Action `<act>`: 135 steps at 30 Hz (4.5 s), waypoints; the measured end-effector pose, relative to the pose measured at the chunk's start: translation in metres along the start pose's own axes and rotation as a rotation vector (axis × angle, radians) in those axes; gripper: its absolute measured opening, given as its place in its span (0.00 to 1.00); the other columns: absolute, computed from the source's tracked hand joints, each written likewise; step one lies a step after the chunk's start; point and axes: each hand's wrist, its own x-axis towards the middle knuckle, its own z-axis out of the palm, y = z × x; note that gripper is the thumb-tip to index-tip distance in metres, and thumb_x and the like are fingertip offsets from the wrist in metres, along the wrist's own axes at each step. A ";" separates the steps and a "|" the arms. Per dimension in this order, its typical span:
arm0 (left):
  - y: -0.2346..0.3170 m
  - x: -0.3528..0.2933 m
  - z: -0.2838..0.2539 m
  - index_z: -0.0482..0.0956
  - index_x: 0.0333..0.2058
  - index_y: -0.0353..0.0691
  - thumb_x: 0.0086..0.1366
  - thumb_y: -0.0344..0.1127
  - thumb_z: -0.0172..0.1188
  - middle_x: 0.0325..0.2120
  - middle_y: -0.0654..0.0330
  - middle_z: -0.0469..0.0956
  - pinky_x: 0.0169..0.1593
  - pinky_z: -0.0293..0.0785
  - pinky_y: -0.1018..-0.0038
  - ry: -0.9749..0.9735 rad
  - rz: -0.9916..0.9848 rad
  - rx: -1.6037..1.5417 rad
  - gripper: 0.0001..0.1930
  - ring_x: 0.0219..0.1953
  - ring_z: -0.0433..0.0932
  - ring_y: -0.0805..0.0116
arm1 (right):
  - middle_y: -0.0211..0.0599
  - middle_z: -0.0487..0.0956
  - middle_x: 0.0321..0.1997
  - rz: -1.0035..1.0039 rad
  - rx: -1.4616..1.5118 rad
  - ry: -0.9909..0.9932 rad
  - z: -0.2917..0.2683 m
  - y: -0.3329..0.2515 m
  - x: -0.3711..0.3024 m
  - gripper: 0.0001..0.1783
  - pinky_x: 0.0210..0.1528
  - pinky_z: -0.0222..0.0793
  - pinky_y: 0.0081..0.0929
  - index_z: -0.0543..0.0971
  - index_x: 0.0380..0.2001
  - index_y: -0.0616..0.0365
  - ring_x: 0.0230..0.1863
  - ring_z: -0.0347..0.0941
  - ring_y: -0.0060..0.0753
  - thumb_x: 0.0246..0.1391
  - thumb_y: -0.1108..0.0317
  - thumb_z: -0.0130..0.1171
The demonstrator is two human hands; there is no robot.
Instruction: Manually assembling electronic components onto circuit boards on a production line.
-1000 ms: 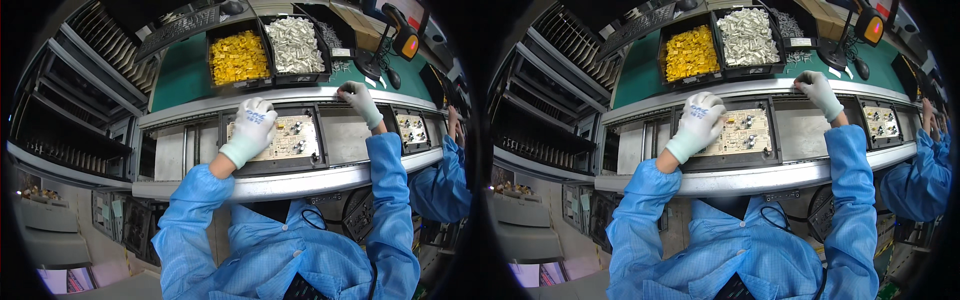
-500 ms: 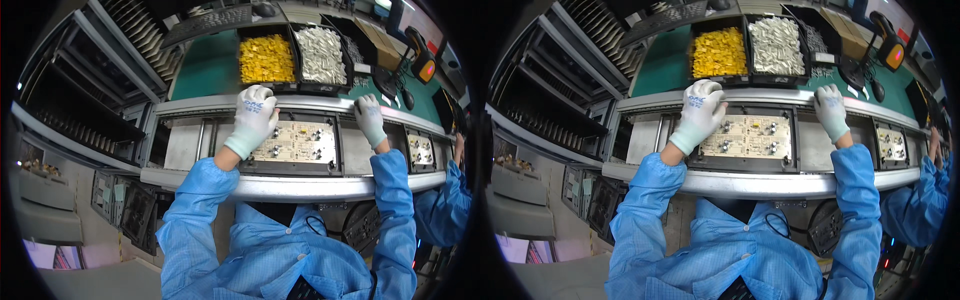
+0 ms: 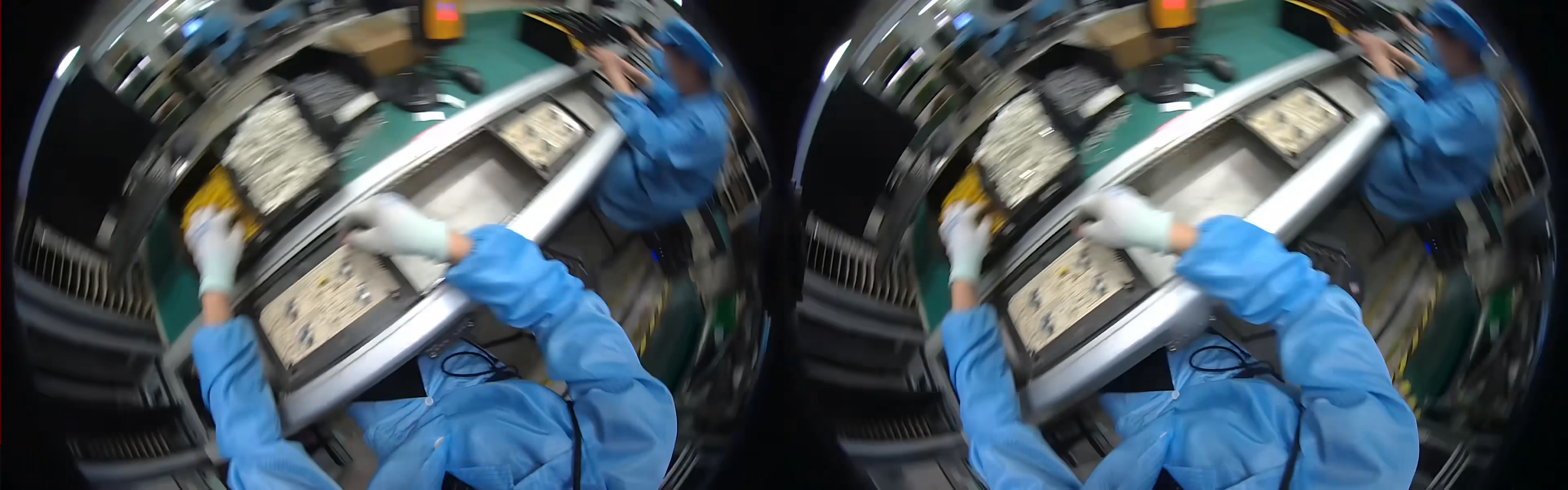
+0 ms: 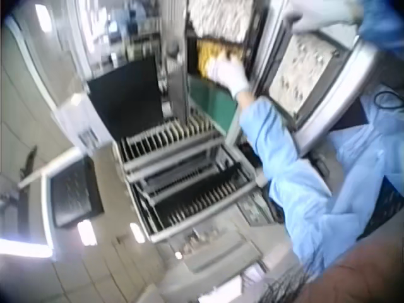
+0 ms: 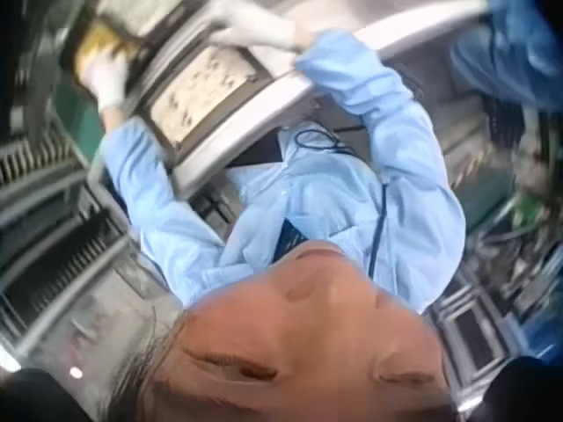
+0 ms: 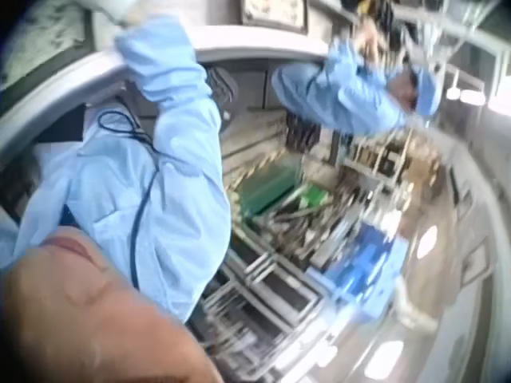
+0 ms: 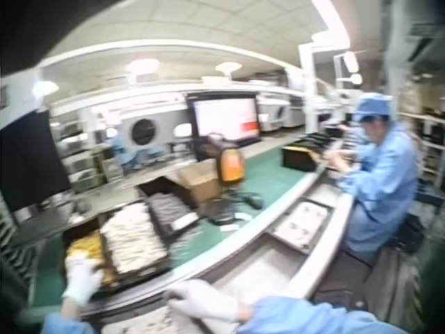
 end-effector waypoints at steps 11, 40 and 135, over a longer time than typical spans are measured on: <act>0.006 0.007 -0.003 0.82 0.37 0.39 0.51 0.33 0.64 0.44 0.51 0.75 0.55 0.65 0.60 -0.215 0.040 0.137 0.13 0.52 0.69 0.51 | 0.43 0.80 0.31 0.007 0.206 -0.066 -0.008 -0.023 -0.018 0.09 0.44 0.72 0.36 0.81 0.32 0.54 0.38 0.78 0.41 0.48 0.64 0.60; 0.093 -0.117 -0.061 0.80 0.36 0.37 0.59 0.31 0.56 0.33 0.52 0.80 0.43 0.76 0.65 -0.209 -0.468 -0.868 0.08 0.37 0.80 0.57 | 0.31 0.75 0.33 -0.398 -0.196 -0.227 0.019 -0.040 -0.032 0.08 0.47 0.65 0.33 0.79 0.27 0.57 0.43 0.69 0.38 0.39 0.75 0.65; 0.158 -0.080 -0.011 0.76 0.28 0.42 0.49 0.27 0.61 0.31 0.62 0.76 0.57 0.59 0.59 -0.176 0.263 -0.757 0.05 0.49 0.69 0.57 | 0.34 0.82 0.36 0.169 0.070 0.105 -0.050 0.083 0.036 0.11 0.45 0.71 0.19 0.79 0.41 0.67 0.40 0.76 0.20 0.61 0.70 0.54</act>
